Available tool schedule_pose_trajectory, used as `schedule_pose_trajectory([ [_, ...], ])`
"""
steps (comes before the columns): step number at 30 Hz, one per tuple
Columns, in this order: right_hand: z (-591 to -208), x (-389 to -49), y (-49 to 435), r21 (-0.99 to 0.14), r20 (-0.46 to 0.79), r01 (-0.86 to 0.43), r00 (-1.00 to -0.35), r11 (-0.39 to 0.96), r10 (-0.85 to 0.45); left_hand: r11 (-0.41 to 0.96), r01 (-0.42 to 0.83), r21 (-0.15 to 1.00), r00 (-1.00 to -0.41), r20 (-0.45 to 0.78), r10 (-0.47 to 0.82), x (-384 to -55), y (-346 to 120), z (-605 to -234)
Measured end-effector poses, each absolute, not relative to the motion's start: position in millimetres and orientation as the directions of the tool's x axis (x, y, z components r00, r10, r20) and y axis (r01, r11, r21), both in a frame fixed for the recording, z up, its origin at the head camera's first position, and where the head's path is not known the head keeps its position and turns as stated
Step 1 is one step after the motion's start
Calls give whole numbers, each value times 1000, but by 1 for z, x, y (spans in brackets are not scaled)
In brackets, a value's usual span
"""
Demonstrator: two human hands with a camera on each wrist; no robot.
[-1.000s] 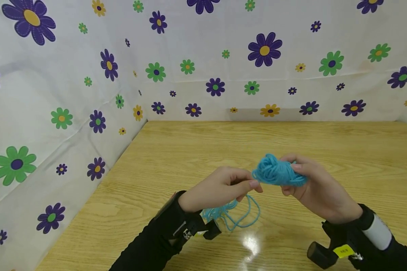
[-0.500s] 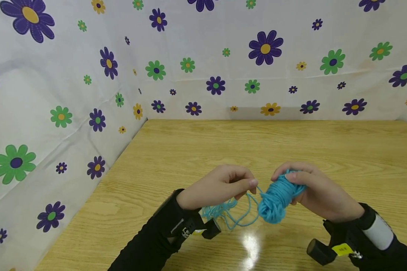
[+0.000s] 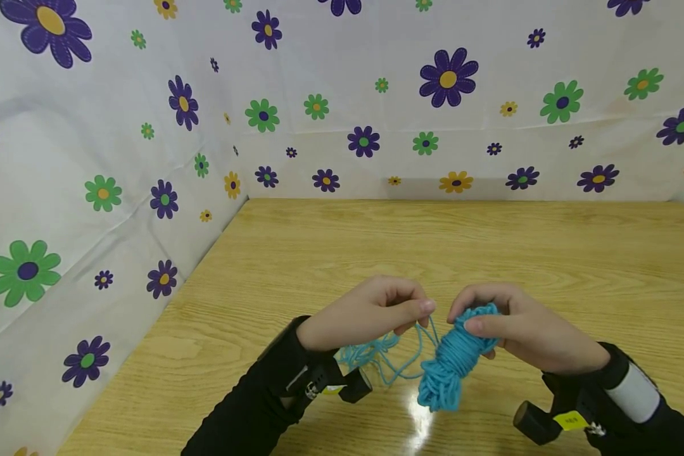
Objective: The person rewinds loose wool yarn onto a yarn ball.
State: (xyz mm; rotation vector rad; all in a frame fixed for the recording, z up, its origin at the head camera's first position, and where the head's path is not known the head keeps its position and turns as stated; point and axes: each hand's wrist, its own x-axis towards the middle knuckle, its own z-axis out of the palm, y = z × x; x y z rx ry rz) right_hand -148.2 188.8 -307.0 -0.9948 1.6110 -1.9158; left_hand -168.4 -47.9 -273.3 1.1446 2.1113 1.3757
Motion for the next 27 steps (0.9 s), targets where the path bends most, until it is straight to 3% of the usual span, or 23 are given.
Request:
schedule_pose_trajectory([
  [16, -306, -148, 184, -991, 116, -129, -772, -25, -625, 148, 451, 880, -574, 159, 803, -163, -52, -269],
  [27, -302, -146, 180, -978, 83, -157, -898, 139, -431, 141, 484, 864, -570, 189, 800, -160, -51, -267],
])
